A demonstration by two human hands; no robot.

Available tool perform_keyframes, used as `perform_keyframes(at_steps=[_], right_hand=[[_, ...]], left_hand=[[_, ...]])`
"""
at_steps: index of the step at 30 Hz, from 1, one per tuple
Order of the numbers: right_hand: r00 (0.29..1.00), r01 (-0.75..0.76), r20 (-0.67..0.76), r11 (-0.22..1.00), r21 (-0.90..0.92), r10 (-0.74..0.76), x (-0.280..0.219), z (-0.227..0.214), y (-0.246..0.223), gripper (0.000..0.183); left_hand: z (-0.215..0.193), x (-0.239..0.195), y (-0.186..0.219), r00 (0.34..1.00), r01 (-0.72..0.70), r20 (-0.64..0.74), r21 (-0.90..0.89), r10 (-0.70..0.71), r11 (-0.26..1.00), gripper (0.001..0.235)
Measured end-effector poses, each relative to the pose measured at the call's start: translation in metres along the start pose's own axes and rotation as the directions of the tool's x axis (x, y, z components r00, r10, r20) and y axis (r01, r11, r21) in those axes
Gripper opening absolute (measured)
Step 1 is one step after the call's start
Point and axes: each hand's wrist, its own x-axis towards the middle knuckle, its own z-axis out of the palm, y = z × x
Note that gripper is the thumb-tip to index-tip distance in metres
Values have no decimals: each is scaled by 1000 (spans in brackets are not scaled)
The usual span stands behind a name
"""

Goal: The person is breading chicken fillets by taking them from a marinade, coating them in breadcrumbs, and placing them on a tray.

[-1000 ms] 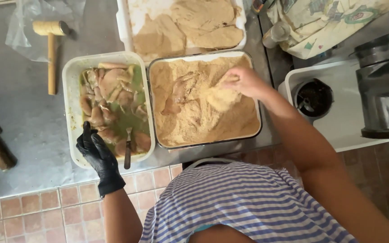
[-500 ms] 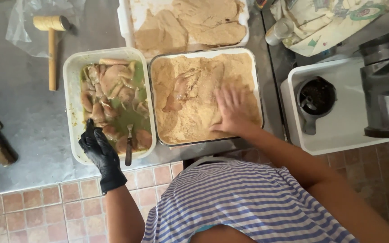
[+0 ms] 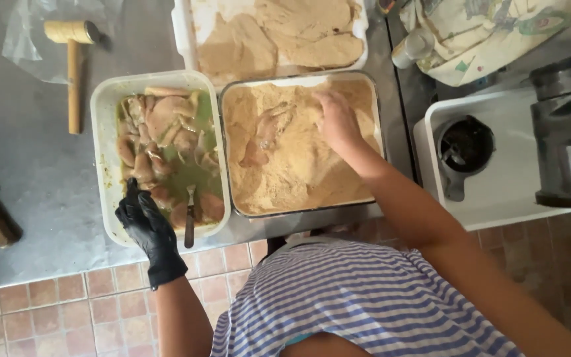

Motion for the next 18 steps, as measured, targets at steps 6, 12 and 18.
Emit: perform_keyframes(at_steps=[6,12,18], right_hand=[[994,-100,-64,984,-149,92,-2,8,-65,71],[986,-68,-164,977,-202,35,-4,34,-31,94],[954,-20,-277,899,-438,-114,-24,37,-55,64]], left_hand=[[-2,1,3,998,44,54,6,-44,999,33],[-5,-4,5,993,96,64,-11,-95,995,33],[-3,1,9,998,48,52,-49,-45,998,33]])
